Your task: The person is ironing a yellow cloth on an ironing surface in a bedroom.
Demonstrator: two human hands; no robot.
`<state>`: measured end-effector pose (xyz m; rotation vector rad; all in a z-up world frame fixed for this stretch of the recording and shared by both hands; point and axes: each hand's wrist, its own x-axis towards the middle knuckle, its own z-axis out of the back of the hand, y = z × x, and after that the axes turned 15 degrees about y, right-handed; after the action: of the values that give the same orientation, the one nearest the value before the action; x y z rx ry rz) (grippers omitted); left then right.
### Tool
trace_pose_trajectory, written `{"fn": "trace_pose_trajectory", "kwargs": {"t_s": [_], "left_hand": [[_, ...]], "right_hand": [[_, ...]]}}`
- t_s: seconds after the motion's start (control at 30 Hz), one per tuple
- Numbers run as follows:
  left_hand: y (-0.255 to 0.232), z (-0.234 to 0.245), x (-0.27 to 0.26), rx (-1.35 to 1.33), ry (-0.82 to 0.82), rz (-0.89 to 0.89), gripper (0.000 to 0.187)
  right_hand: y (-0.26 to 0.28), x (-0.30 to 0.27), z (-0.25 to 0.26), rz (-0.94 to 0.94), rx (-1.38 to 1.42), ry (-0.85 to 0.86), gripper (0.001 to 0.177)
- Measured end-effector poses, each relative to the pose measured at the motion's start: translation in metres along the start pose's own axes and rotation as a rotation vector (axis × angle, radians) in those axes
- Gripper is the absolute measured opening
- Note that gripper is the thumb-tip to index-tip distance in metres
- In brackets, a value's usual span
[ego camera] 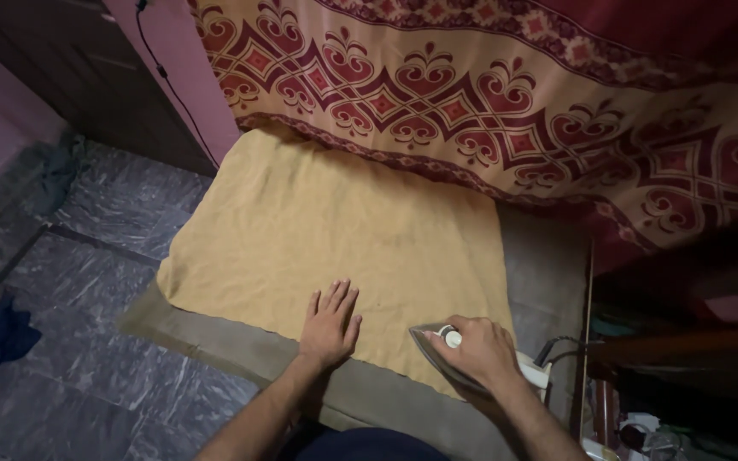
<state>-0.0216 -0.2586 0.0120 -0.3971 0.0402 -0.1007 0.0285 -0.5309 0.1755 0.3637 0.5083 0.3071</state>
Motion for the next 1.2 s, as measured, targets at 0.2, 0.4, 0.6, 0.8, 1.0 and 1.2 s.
{"fn": "trace_pose_trajectory", "kwargs": {"t_s": [0.2,0.4,0.6,0.8,1.0,1.2], "left_hand": [[0.0,0.001,0.001,-0.016,0.012,0.001,0.059],[-0.001,0.003,0.001,-0.038,0.022,0.007,0.059],[-0.001,0.003,0.001,-0.023,0.016,0.007,0.06],[0.002,0.0,0.001,-0.021,0.019,0.007,0.06],[0.0,-0.003,-0.001,-0.033,-0.003,0.002,0.059],[0.004,0.004,-0.002,-0.017,0.057,0.032,0.059]], "right_hand": [[-0.018,0.015,-0.02,-0.005,0.042,-0.068,0.038],[0.004,-0.01,0.006,-0.043,-0.05,0.086,0.055],[-0.035,0.006,-0.04,0.086,-0.131,0.115,0.051],[-0.026,0.039,-0.034,0.022,-0.178,-0.08,0.057],[-0.006,0.091,-0.002,-0.113,-0.107,-0.189,0.052],[-0.011,0.08,-0.036,-0.084,-0.09,-0.194,0.052]]}}
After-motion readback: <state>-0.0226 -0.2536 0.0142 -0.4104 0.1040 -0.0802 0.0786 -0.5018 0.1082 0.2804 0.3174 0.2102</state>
